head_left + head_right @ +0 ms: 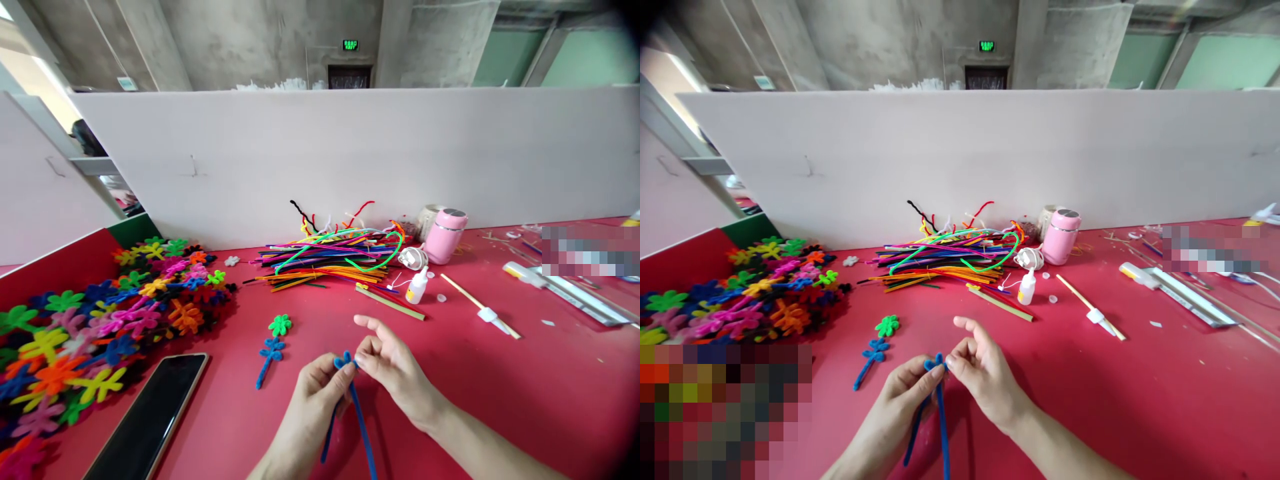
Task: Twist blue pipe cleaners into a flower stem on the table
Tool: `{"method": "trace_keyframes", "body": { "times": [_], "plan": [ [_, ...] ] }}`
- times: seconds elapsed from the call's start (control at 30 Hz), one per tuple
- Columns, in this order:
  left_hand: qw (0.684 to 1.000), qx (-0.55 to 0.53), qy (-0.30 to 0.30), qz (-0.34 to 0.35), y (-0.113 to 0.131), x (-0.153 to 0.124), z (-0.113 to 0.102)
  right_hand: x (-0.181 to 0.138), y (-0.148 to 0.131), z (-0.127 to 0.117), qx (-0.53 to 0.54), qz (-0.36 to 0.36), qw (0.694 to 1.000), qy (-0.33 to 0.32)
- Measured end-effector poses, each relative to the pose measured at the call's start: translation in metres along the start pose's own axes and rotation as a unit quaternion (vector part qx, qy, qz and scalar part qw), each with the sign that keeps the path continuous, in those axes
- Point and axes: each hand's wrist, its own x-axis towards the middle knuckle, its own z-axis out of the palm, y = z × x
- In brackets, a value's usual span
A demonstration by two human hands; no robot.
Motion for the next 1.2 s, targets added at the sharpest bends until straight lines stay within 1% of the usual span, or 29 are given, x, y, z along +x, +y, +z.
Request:
{"method": "trace_keyframes", "body": {
  "times": [0.1, 0.23, 0.3, 0.37, 0.47, 0.53, 0.63, 0.7, 0.8, 0.97, 1.03, 1.1, 1.2],
  "plan": [
    [1.000, 0.019, 0.003, 0.018, 0.0000, 0.0001, 0.0003, -0.0001, 0.0026, 0.0001, 0.002, 0.004, 1.000, -0.004],
    [0.999, 0.034, -0.004, 0.034, -0.0010, -0.0001, 0.0017, -0.0006, 0.0021, 0.0019, 0.005, 0.033, 0.999, 0.005],
    [1.000, 0.014, 0.005, 0.024, -0.0014, -0.0002, 0.0027, -0.0007, 0.0008, 0.0029, 0.005, 0.039, 0.999, 0.008],
    [0.999, -0.027, 0.022, 0.009, -0.0012, -0.0003, 0.0035, -0.0009, -0.0005, 0.0036, 0.005, 0.030, 0.999, 0.015],
    [0.995, -0.086, 0.052, -0.010, -0.0004, -0.0005, 0.0041, -0.0010, -0.0020, 0.0040, 0.002, 0.022, 0.999, 0.042],
    [0.992, -0.106, 0.062, -0.015, -0.0004, -0.0005, 0.0036, -0.0010, -0.0021, 0.0036, -0.005, 0.022, 0.998, 0.055],
    [0.992, -0.112, 0.048, -0.012, -0.0021, -0.0001, 0.0021, -0.0007, 0.0002, 0.0024, -0.016, 0.012, 0.999, 0.030],
    [0.994, -0.102, 0.031, -0.008, -0.0040, 0.0003, 0.0013, -0.0004, 0.0030, 0.0014, -0.025, 0.005, 1.000, 0.008],
    [0.997, -0.069, 0.016, 0.007, -0.0062, 0.0000, 0.0015, -0.0004, 0.0067, 0.0009, -0.031, 0.004, 1.000, -0.002],
    [0.998, 0.005, 0.030, 0.054, -0.0062, -0.0022, 0.0052, -0.0012, 0.0057, 0.0022, 0.000, 0.027, 1.000, -0.002],
    [0.998, 0.017, 0.031, 0.054, -0.0057, -0.0024, 0.0065, -0.0011, 0.0041, 0.0027, 0.003, 0.029, 1.000, 0.000],
    [0.999, 0.001, 0.034, 0.038, -0.0052, -0.0019, 0.0071, -0.0004, 0.0029, 0.0028, -0.002, 0.021, 1.000, 0.011],
    [0.995, -0.077, 0.053, 0.019, -0.0043, -0.0005, 0.0065, 0.0005, 0.0019, 0.0025, -0.024, 0.001, 0.999, 0.039]
  ]
}}
